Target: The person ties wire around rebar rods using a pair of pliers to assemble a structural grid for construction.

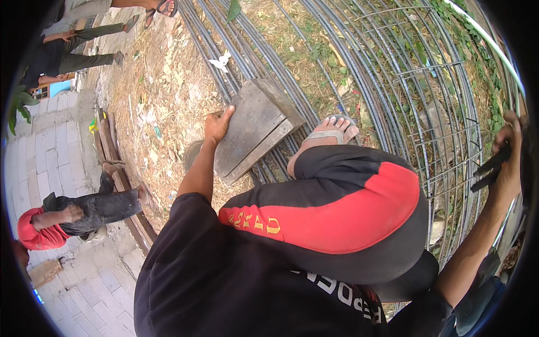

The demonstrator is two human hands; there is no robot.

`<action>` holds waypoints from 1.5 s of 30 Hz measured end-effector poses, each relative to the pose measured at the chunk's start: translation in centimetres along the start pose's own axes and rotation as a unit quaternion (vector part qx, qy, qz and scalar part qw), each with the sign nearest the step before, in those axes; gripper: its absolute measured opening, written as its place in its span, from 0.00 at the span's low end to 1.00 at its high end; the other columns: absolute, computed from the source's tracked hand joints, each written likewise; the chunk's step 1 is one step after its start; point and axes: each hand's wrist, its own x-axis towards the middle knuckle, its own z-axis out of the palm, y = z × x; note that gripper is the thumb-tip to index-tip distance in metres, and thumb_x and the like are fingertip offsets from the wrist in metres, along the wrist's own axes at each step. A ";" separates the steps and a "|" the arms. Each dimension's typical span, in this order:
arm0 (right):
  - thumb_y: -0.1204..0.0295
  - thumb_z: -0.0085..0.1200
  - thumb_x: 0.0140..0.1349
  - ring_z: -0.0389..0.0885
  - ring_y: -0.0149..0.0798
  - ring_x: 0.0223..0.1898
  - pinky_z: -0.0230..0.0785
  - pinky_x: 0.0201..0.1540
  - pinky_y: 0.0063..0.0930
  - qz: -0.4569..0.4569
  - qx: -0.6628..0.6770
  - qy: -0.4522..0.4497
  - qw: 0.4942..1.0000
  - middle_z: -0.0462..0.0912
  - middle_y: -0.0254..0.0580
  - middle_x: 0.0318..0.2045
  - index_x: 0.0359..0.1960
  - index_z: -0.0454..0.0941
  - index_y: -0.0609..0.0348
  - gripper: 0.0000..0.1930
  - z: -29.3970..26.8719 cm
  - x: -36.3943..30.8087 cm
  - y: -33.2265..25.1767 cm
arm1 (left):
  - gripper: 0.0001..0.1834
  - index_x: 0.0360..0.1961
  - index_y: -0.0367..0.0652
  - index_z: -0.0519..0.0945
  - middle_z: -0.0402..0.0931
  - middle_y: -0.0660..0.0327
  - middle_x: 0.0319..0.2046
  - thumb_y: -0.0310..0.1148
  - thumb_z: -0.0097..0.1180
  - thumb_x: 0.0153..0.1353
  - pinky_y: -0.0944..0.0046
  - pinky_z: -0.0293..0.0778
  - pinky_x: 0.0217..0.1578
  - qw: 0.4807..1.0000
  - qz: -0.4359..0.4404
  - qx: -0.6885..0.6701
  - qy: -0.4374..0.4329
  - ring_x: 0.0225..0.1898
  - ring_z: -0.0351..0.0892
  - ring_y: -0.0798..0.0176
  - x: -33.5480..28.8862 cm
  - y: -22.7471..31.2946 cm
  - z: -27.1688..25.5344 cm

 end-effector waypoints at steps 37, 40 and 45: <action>0.65 0.61 0.57 0.83 0.42 0.38 0.83 0.27 0.40 -0.500 -0.129 -0.429 0.741 0.72 0.39 0.40 0.54 0.74 0.53 0.22 38.8 -15.7 -2.4 | 0.36 0.40 0.38 0.85 0.84 0.38 0.42 0.65 0.44 0.68 0.41 0.77 0.50 0.970 -0.069 0.099 -0.212 0.47 0.83 0.33 -19.4 -14.3 14.2; 0.65 0.64 0.55 0.82 0.43 0.41 0.83 0.29 0.39 -0.472 -0.172 -0.471 0.725 0.73 0.41 0.43 0.55 0.74 0.56 0.25 39.3 -15.8 -3.8 | 0.24 0.39 0.43 0.86 0.85 0.45 0.40 0.51 0.47 0.71 0.43 0.81 0.43 0.942 0.116 0.225 -0.222 0.43 0.85 0.39 -19.4 -14.7 13.7; 0.61 0.75 0.48 0.78 0.45 0.51 0.84 0.38 0.36 -0.444 -0.094 -0.473 0.755 0.74 0.43 0.47 0.53 0.75 0.58 0.32 39.7 -12.6 -6.0 | 0.25 0.39 0.35 0.85 0.84 0.38 0.40 0.51 0.52 0.63 0.45 0.79 0.49 0.929 0.106 0.214 -0.284 0.46 0.85 0.38 -19.5 -19.0 14.2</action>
